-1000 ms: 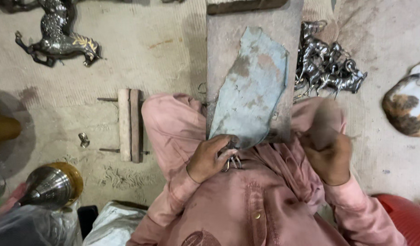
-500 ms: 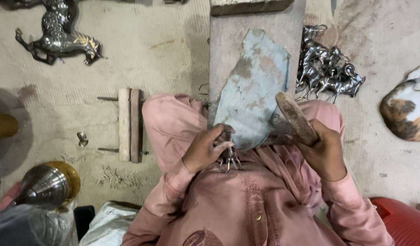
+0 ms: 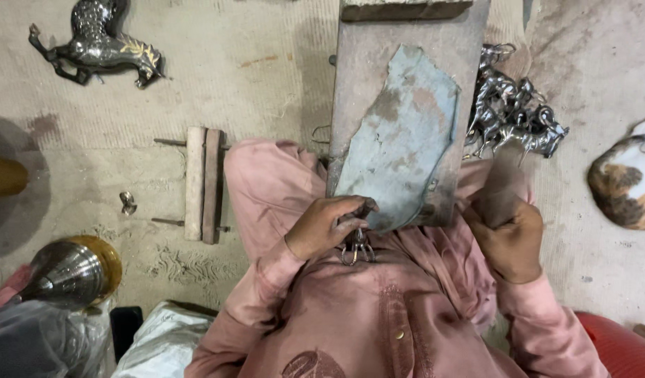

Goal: The person sits on the floor and uses a wooden mallet to hammer a small metal horse figurine placed on a metal block. They repeatedly strike the figurine to shape or smooth it, then inspect it before continuing to hammer.

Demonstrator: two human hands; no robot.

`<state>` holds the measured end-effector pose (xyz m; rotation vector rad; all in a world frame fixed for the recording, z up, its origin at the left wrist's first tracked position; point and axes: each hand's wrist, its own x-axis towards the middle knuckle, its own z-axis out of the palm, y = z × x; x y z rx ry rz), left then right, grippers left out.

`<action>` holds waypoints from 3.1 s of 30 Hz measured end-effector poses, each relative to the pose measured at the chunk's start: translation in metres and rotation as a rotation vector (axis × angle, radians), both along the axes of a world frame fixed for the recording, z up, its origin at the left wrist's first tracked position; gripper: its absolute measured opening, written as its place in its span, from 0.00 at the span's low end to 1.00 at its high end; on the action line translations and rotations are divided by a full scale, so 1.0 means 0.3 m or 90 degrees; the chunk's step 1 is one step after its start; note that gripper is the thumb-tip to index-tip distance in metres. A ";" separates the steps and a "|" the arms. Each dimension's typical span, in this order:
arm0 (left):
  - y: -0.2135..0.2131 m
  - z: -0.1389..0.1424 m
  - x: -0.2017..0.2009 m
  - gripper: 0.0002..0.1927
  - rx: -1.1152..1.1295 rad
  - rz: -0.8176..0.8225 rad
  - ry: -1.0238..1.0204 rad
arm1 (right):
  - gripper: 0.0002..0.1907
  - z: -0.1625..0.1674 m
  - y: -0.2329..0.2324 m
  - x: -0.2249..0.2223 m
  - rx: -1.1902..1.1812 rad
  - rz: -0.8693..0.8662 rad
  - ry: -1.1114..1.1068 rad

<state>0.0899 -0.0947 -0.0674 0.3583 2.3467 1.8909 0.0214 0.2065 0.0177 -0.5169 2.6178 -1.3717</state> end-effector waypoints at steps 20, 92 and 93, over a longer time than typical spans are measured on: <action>0.005 -0.016 0.015 0.21 0.043 0.022 -0.110 | 0.15 -0.022 0.007 0.022 0.198 -0.013 0.168; 0.022 0.015 0.090 0.15 -0.086 0.028 -0.004 | 0.17 -0.029 0.022 0.054 0.365 0.114 0.321; 0.020 0.013 0.092 0.16 -0.075 0.035 -0.007 | 0.14 -0.027 0.027 0.054 0.275 0.072 0.316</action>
